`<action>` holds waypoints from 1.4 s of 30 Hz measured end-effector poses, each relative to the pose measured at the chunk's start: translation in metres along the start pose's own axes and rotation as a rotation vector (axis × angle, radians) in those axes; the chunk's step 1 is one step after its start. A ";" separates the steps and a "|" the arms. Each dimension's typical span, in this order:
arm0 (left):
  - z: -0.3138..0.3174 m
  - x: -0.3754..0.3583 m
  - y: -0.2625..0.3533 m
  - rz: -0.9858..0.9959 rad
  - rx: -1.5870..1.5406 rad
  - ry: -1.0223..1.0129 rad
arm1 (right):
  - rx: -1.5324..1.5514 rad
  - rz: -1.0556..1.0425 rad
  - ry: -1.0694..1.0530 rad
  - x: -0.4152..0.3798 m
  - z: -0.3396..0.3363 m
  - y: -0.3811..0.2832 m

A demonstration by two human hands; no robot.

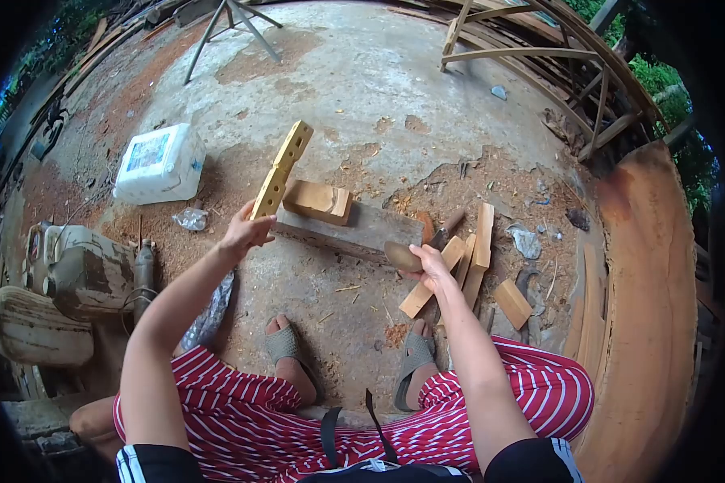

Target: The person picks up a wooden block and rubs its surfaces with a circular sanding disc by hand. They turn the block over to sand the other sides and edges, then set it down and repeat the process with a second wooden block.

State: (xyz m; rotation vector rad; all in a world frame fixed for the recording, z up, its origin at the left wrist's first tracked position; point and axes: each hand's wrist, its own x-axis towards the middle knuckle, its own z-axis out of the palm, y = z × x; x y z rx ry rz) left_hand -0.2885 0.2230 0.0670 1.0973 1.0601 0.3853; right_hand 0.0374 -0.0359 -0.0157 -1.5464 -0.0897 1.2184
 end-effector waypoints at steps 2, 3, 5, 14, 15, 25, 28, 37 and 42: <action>0.017 0.011 -0.035 0.114 -0.054 0.074 | -0.076 -0.012 -0.042 0.003 -0.005 0.005; 0.029 0.013 -0.041 0.151 -0.166 0.125 | -0.108 -0.035 0.044 0.009 -0.003 0.015; 0.035 0.031 -0.060 0.256 -0.256 0.206 | -0.115 -0.071 0.035 -0.013 0.008 0.007; 0.016 0.055 -0.074 0.262 -0.228 0.333 | -0.443 -0.182 0.118 -0.008 0.005 0.052; 0.013 0.057 -0.076 0.260 -0.235 0.337 | -0.466 -0.205 0.181 -0.010 0.008 0.055; 0.018 0.071 -0.055 0.293 -0.332 0.340 | -0.425 0.024 0.015 -0.060 0.026 0.032; 0.029 0.065 -0.048 0.314 -0.275 0.447 | -0.700 -0.040 -0.049 -0.056 0.011 0.024; 0.141 -0.040 0.018 0.248 -0.076 -0.065 | -0.254 -0.123 -0.272 -0.072 -0.019 -0.036; 0.195 -0.050 -0.047 0.030 0.080 -0.283 | -0.663 -0.588 0.598 -0.050 -0.035 -0.053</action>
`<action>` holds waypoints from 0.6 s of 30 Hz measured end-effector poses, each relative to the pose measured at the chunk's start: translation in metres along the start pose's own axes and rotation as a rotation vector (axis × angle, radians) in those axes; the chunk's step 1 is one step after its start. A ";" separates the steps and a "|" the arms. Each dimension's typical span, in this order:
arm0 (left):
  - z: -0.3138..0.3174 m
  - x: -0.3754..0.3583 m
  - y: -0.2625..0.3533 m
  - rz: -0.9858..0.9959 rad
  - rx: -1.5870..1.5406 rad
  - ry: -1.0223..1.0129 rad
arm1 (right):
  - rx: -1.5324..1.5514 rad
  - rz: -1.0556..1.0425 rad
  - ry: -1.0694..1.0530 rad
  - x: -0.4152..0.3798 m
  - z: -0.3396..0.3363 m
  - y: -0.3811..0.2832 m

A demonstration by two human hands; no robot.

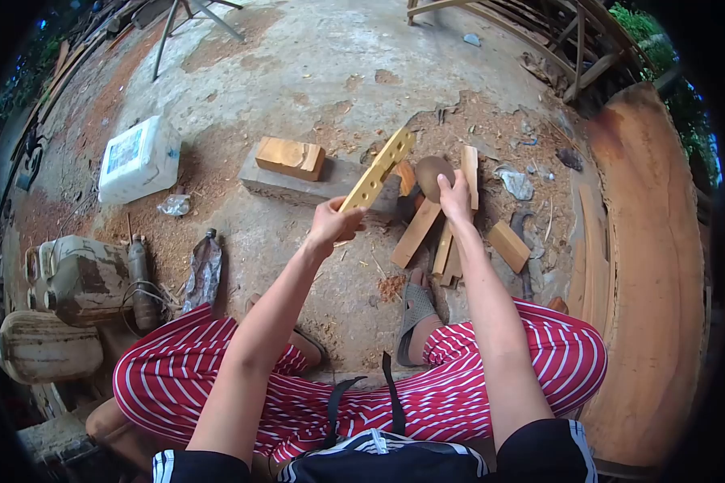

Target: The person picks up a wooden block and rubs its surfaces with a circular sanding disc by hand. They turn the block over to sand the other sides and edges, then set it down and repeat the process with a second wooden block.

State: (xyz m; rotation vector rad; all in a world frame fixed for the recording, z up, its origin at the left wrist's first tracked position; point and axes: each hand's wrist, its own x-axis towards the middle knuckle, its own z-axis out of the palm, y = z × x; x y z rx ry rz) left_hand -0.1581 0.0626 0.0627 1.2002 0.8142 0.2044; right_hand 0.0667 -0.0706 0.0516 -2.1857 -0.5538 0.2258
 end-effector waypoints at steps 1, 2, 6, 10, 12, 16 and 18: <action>0.000 0.002 -0.017 -0.098 -0.114 -0.008 | -0.109 -0.010 0.065 -0.003 -0.010 -0.015; -0.001 0.004 -0.029 -0.201 -0.226 -0.012 | -0.150 -0.133 0.163 -0.003 -0.007 -0.014; -0.017 -0.003 -0.039 -0.149 -0.540 0.036 | -0.105 -0.345 -0.040 -0.021 0.020 -0.043; -0.034 -0.010 -0.065 -0.076 -0.806 0.151 | -0.058 -0.991 0.108 -0.002 0.070 -0.047; -0.047 -0.013 -0.079 -0.080 -0.795 0.159 | -0.221 -0.843 -0.035 0.004 0.081 -0.045; -0.040 -0.026 -0.064 -0.055 -0.923 0.185 | -0.211 -0.782 -0.103 -0.067 0.120 -0.034; -0.036 -0.028 -0.065 -0.107 -1.113 0.240 | -0.169 -0.872 -0.189 -0.109 0.112 -0.034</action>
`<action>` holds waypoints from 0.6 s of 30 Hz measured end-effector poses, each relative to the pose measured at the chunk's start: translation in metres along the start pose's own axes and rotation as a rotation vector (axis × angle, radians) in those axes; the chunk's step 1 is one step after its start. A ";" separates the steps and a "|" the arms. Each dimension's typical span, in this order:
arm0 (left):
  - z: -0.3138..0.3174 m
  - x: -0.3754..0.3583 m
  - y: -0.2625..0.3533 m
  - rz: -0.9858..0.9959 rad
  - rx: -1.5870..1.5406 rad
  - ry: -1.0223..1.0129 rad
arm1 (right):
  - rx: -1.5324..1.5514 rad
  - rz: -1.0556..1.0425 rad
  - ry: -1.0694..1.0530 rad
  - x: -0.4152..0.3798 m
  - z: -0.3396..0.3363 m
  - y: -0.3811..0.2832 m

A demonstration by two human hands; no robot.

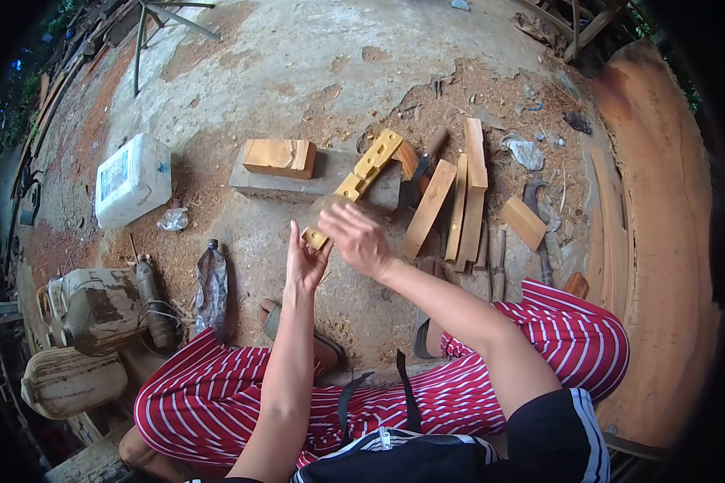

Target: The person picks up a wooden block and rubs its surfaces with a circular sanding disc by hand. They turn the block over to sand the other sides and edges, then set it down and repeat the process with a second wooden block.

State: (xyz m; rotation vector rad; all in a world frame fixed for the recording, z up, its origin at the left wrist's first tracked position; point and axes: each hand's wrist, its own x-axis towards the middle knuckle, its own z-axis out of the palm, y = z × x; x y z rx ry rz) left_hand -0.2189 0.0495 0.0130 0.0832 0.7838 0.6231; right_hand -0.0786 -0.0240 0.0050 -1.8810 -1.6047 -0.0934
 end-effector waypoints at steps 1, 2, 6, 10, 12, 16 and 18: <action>-0.016 0.009 0.000 -0.005 -0.001 0.014 | -0.002 -0.151 -0.066 -0.007 -0.011 -0.011; -0.034 0.022 0.000 -0.087 -0.077 -0.097 | 0.000 -0.300 -0.126 -0.013 -0.016 -0.017; -0.012 0.013 -0.004 -0.006 -0.037 0.035 | -0.152 -0.205 -0.045 0.028 -0.013 0.066; -0.006 0.012 -0.005 -0.047 -0.126 0.042 | -0.231 0.100 -0.026 0.047 -0.022 0.074; 0.002 0.011 -0.004 -0.073 -0.114 0.055 | -0.182 -0.105 -0.089 0.026 -0.012 0.037; -0.038 0.033 -0.008 -0.096 -0.200 0.089 | -0.040 -0.441 -0.219 -0.010 -0.022 -0.002; -0.019 0.025 -0.007 -0.094 -0.222 0.072 | -0.093 -0.497 -0.172 0.010 -0.023 0.034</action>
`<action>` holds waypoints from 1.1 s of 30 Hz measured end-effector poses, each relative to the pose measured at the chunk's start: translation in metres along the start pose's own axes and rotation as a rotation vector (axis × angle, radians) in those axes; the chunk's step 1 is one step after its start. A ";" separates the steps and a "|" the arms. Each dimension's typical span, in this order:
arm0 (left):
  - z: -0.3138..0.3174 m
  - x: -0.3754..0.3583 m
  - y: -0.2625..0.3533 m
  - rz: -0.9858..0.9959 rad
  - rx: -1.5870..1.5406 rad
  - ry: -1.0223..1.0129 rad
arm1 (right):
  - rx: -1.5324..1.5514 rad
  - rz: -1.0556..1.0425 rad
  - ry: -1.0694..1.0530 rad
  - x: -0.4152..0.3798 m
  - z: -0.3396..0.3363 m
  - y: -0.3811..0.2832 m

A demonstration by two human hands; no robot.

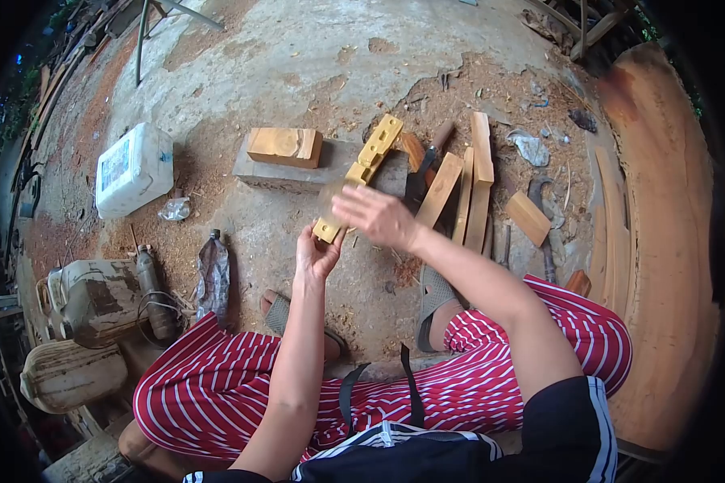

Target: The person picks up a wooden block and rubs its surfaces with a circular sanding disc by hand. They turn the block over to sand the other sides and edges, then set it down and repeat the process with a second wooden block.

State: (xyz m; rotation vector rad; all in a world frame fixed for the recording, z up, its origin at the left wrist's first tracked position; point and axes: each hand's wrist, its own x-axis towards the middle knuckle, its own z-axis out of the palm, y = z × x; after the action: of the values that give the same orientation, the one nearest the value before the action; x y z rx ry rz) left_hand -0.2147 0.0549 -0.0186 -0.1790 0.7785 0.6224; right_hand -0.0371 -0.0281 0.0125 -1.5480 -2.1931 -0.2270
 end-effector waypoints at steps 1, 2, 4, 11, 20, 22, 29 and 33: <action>0.012 -0.009 -0.005 0.002 0.010 0.003 | -0.075 0.120 0.006 -0.001 0.005 0.030; 0.010 -0.009 -0.008 -0.002 0.003 0.000 | -0.060 0.390 -0.024 0.000 0.003 0.060; 0.014 -0.008 -0.001 -0.008 -0.023 -0.044 | -0.158 0.623 0.099 -0.001 0.005 0.096; -0.011 0.006 0.004 -0.034 -0.006 -0.167 | 0.085 0.058 0.014 0.006 -0.009 -0.046; 0.020 -0.013 0.000 -0.116 -0.095 -0.068 | -0.150 0.562 0.066 0.019 0.006 0.095; 0.016 -0.013 -0.001 -0.079 -0.048 -0.063 | -0.076 0.296 0.059 0.015 0.015 0.034; 0.004 -0.007 -0.001 -0.138 -0.088 -0.035 | -0.067 0.341 0.038 0.011 0.008 0.064; 0.009 -0.005 0.006 -0.157 -0.114 -0.092 | -0.115 0.686 0.096 0.019 0.015 0.101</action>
State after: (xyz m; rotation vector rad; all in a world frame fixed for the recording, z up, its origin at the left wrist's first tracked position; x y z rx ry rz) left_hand -0.2159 0.0609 -0.0081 -0.3110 0.6340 0.5221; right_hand 0.0479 0.0298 -0.0043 -2.1911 -1.4824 -0.2007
